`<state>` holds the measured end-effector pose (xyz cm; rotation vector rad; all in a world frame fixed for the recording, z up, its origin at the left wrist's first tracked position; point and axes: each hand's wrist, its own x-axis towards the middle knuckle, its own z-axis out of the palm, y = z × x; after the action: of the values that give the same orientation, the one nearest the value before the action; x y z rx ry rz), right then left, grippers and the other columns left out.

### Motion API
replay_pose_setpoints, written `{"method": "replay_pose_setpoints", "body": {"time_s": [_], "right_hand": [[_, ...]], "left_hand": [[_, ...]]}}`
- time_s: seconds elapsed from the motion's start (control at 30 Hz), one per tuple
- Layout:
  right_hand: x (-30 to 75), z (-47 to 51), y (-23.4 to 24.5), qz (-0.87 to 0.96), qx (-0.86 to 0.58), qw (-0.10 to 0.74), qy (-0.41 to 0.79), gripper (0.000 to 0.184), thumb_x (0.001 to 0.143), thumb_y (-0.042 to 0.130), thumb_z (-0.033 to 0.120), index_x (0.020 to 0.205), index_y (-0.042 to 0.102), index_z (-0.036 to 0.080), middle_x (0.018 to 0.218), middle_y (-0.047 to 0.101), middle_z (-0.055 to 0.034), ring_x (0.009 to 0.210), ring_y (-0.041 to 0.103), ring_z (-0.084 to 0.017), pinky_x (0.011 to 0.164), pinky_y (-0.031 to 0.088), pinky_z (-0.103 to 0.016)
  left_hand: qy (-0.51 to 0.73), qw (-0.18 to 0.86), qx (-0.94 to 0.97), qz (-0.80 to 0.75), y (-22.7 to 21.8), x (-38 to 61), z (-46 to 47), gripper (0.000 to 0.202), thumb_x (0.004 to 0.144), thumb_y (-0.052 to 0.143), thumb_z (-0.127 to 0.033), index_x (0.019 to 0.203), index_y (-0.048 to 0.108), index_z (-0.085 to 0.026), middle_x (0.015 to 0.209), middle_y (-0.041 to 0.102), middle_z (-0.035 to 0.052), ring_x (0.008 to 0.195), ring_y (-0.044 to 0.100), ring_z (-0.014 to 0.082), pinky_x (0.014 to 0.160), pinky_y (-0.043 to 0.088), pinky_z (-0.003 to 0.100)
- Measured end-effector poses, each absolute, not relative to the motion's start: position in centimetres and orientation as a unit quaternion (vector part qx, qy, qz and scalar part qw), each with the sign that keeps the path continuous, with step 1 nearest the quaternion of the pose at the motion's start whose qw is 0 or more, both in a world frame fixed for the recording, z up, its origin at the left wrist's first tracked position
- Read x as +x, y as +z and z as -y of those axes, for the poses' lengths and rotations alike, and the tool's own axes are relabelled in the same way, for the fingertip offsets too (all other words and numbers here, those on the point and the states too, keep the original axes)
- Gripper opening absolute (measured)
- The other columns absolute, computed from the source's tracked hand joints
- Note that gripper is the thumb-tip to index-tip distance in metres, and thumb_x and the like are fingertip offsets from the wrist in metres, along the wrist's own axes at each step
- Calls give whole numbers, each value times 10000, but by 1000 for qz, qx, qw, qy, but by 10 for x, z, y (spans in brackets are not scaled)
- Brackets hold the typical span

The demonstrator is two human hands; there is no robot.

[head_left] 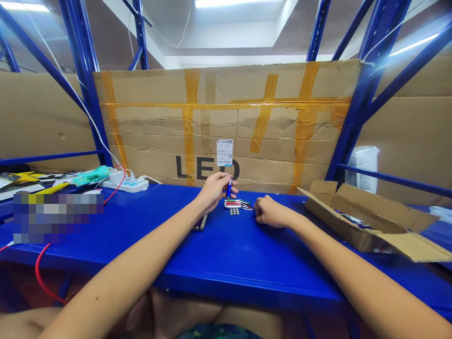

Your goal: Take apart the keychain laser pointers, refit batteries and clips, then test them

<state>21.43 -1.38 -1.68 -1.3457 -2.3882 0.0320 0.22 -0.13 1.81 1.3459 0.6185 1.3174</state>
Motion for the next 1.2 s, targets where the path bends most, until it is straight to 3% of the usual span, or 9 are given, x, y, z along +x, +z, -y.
{"method": "replay_pose_setpoints", "body": {"time_s": [0.07,0.17,0.3,0.47,0.57,0.83,1.03,1.2], "right_hand": [[207,20,-11,833,-522,181,24,159,640,687,164,537,569,190,576,588,-30,585,511,-151,546,368,-259],[199,28,-1,796,-545,261,46,132,740,551,192,609,546,186,584,610,-29,520,499,-132,508,343,-260],[194,31,4,753,-511,356,211,116,801,459,209,689,484,196,547,579,2,468,503,-117,482,384,-245],[189,32,0,714,-420,385,407,195,829,508,334,703,432,205,546,440,51,441,428,-93,447,394,-246],[188,33,0,709,-372,382,462,283,832,538,434,711,444,197,579,427,47,476,428,-93,473,408,-257],[192,35,8,752,-361,382,398,331,830,525,444,628,463,190,547,385,50,502,419,-106,540,380,-285],[193,33,8,733,-350,395,429,256,772,562,400,643,516,184,532,371,49,522,396,-115,540,355,-286],[195,29,5,753,-370,388,382,308,812,514,436,631,483,189,534,402,43,514,383,-109,536,331,-276]], "left_hand": [[549,546,569,-275,16,3,0,56,874,510,-198,896,500,-148,772,622,43,515,569,102,441,422,222],[517,512,609,-315,13,5,-1,96,860,541,-247,900,512,-164,714,568,-9,443,439,53,397,290,178],[464,351,750,-315,4,8,4,176,780,636,-234,928,583,-156,751,581,-9,594,503,82,544,394,210],[404,210,853,-256,-1,10,13,155,827,538,-210,951,625,-179,858,661,15,780,581,141,718,439,262],[409,157,861,-257,1,8,14,136,856,512,-217,899,638,-187,864,683,16,821,600,156,763,438,276],[429,129,851,-273,3,6,13,106,852,558,-232,831,650,-184,832,697,9,795,606,156,748,427,265],[430,124,849,-280,1,7,12,116,848,552,-243,814,645,-182,800,684,6,761,591,151,715,418,257],[430,128,850,-276,0,8,12,103,844,557,-248,810,631,-185,800,674,5,766,583,149,704,412,256]]}}
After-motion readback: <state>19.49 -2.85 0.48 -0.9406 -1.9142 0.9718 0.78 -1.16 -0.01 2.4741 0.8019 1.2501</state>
